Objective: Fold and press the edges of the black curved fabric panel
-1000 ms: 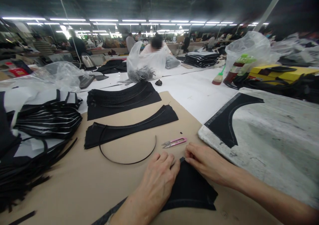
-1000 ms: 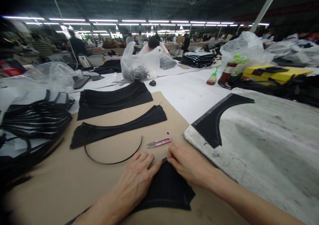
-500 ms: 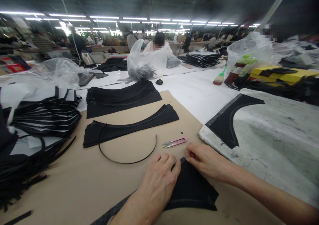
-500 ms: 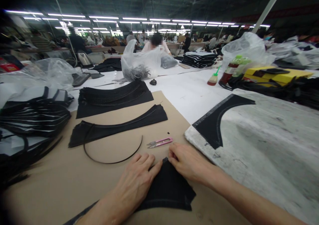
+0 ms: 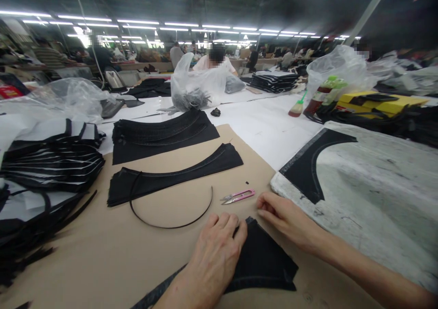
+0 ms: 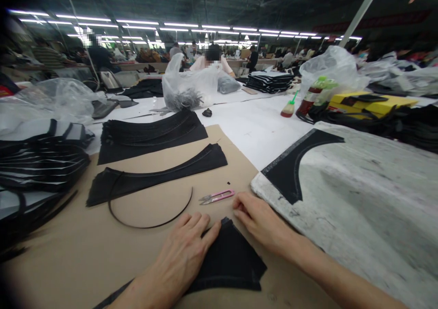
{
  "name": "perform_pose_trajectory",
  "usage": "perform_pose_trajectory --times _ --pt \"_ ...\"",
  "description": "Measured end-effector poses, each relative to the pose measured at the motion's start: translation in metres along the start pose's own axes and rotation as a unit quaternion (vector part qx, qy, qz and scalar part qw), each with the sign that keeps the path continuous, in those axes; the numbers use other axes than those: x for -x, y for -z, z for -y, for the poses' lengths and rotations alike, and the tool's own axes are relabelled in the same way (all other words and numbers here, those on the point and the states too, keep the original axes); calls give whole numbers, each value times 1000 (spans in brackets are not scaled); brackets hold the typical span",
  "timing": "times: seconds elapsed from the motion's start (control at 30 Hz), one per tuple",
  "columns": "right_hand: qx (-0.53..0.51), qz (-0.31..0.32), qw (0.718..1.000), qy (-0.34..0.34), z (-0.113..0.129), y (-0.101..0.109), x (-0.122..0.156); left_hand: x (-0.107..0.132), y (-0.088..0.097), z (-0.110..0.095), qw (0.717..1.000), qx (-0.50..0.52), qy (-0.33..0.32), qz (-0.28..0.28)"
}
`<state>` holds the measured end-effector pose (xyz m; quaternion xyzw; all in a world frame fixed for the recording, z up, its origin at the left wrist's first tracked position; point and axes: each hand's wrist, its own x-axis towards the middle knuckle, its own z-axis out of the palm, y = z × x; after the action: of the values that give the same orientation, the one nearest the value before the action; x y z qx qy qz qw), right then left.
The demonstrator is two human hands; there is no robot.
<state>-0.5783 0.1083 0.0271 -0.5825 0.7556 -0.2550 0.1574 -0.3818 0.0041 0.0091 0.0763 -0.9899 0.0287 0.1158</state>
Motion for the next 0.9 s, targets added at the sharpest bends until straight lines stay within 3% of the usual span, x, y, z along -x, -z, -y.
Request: perform_pose_trajectory --times 0.27,0.43,0.6,0.9 --pt "-34 4 999 -4 8 -5 16 -1 2 -1 1000 10 6 9" --pt "5 16 999 -37 14 -10 12 -1 0 -3 999 35 27 19" --pt "8 5 999 -39 11 -12 8 -2 3 -7 994 89 61 -7" --pt "-10 20 997 -74 12 -9 3 5 -7 -22 1000 8 -9 -20"
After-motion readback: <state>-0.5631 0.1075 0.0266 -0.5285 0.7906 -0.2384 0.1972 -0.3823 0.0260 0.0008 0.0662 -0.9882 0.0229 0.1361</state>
